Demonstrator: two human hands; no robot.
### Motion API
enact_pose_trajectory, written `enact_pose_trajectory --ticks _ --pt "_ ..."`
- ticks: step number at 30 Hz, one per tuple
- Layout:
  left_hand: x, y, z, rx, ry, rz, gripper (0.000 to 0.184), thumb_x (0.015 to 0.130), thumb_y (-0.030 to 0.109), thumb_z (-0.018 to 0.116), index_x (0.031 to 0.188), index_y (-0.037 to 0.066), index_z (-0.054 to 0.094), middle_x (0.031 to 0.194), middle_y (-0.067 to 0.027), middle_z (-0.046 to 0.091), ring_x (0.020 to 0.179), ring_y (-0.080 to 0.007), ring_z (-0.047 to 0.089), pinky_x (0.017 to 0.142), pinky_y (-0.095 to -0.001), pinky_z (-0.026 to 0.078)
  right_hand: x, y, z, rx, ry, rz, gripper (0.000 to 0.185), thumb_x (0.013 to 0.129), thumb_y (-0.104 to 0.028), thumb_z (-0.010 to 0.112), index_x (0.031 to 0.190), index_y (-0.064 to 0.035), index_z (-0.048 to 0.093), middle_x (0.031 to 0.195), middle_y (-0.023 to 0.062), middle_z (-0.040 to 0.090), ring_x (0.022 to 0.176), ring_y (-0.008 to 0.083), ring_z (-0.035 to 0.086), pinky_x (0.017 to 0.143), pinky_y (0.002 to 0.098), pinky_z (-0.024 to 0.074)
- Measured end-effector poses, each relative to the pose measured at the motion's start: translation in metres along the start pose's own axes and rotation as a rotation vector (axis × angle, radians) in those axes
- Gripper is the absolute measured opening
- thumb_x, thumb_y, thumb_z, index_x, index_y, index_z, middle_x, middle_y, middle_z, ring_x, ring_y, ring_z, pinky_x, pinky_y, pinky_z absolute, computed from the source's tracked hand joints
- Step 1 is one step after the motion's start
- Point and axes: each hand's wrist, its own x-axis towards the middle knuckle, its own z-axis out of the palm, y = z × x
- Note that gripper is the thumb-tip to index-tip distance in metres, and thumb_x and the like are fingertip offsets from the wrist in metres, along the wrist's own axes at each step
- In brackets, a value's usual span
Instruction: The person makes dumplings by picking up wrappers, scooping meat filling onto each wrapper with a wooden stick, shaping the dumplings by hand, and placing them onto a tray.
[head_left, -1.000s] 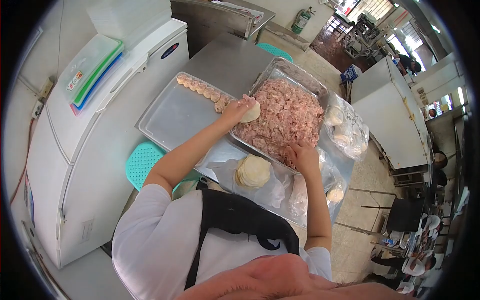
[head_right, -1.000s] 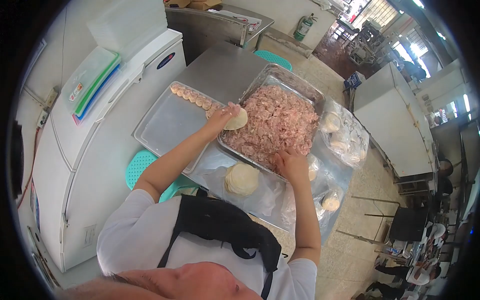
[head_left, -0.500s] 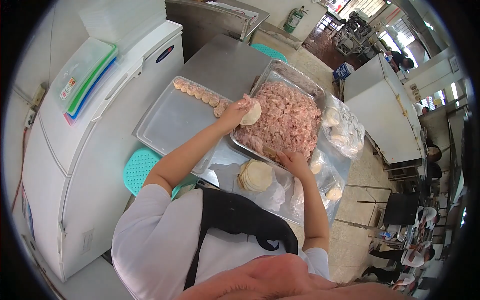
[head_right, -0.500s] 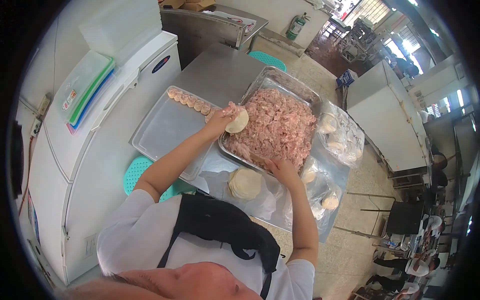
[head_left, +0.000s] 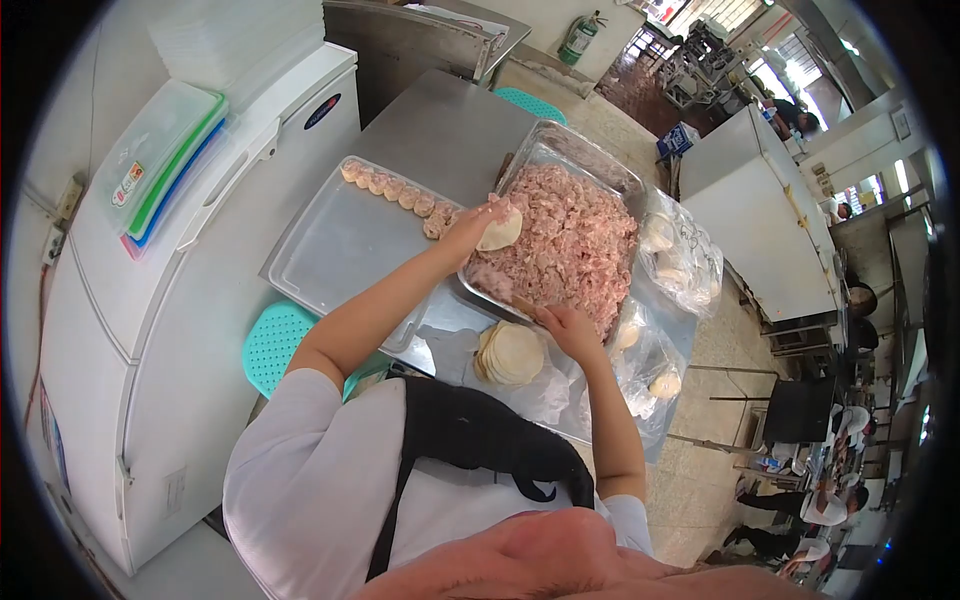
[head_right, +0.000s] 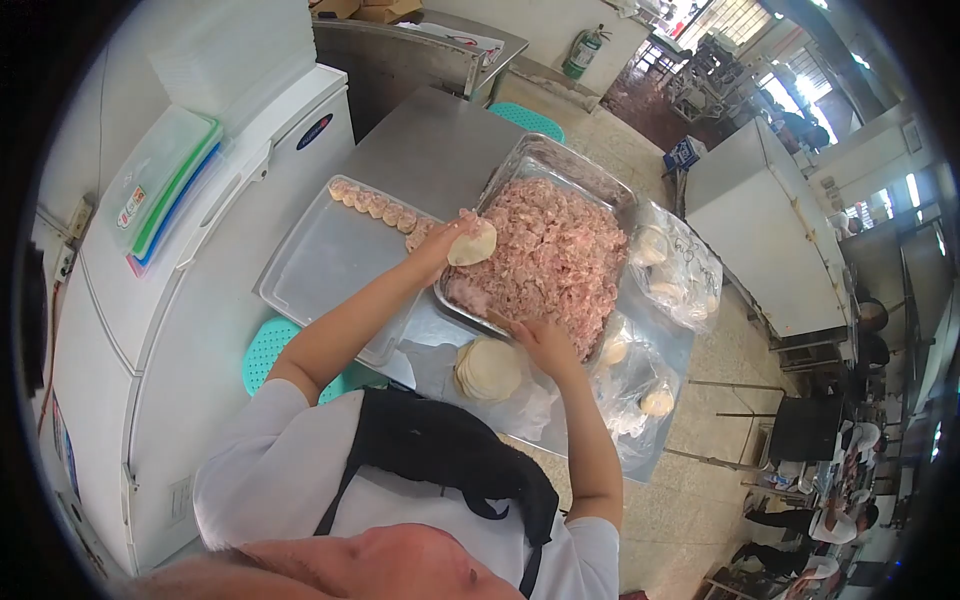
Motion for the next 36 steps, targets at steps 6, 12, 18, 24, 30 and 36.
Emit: enact_pose_trajectory --ticks 6,12,18,24,30,36 --pt "-0.012 0.001 0.053 -0.428 -0.11 -0.172 0.055 0.101 0.047 0.042 0.131 0.002 0.049 0.124 -0.0125 0.06 0.112 -0.0246 0.061 0.099 -0.0396 0.047 -0.026 0.014 -0.037 0.577 0.054 0.447 0.037 0.099 -0.032 0.055 0.089 0.0017 0.066 0.073 0.0108 0.066 0.07 0.0216 0.063 0.067 0.037 0.0478" --pt "-0.022 0.015 0.106 -0.789 -0.121 -0.22 0.062 0.1 0.056 0.038 0.133 0.004 0.047 0.127 -0.0124 0.058 0.116 -0.028 0.057 0.1 -0.0448 0.046 -0.027 0.004 -0.025 0.352 0.334 0.158 0.026 0.096 -0.025 0.058 0.108 -0.0041 0.067 0.085 0.0158 0.066 0.076 0.0298 0.065 0.069 0.0398 0.0499" --pt "-0.021 -0.015 0.103 -0.417 0.102 -0.023 0.077 0.095 0.065 0.039 0.134 -0.002 0.045 0.134 -0.0154 0.054 0.125 -0.0279 0.051 0.105 -0.0439 0.041 -0.06 -0.025 -0.098 -0.201 0.246 0.171 0.023 0.092 -0.021 0.06 0.11 -0.0091 0.068 0.089 0.0172 0.064 0.08 0.0361 0.064 0.066 0.0425 0.0518" --pt "-0.036 -0.024 0.122 -0.224 -0.149 -0.129 0.084 0.095 0.068 0.033 0.14 -0.002 0.042 0.136 -0.0164 0.053 0.125 -0.0264 0.052 0.105 -0.0416 0.041 -0.037 0.039 -0.084 -0.434 0.232 0.11 0.024 0.096 -0.023 0.055 0.114 -0.0121 0.066 0.089 0.0169 0.064 0.079 0.0368 0.064 0.065 0.0454 0.0512" --pt "-0.035 -0.015 0.124 -0.602 -0.008 -0.139 0.086 0.094 0.071 0.03 0.141 0.0 0.042 0.137 -0.017 0.052 0.125 -0.0295 0.051 0.105 -0.0443 0.041 -0.063 0.012 -0.104 -0.152 0.326 0.049 0.022 0.095 -0.022 0.054 0.109 -0.0087 0.064 0.085 0.0171 0.063 0.079 0.0367 0.064 0.067 0.0473 0.0502" --pt "-0.055 0.003 0.148 -0.817 -0.038 -0.145 0.075 0.094 0.068 0.037 0.138 0.007 0.047 0.131 -0.0133 0.057 0.122 -0.0313 0.052 0.103 -0.0529 0.041 -0.076 0.001 -0.127 -0.362 0.117 0.033 0.022 0.096 -0.022 0.056 0.112 -0.0088 0.062 0.082 0.0171 0.061 0.077 0.0371 0.063 0.065 0.0459 0.0509"
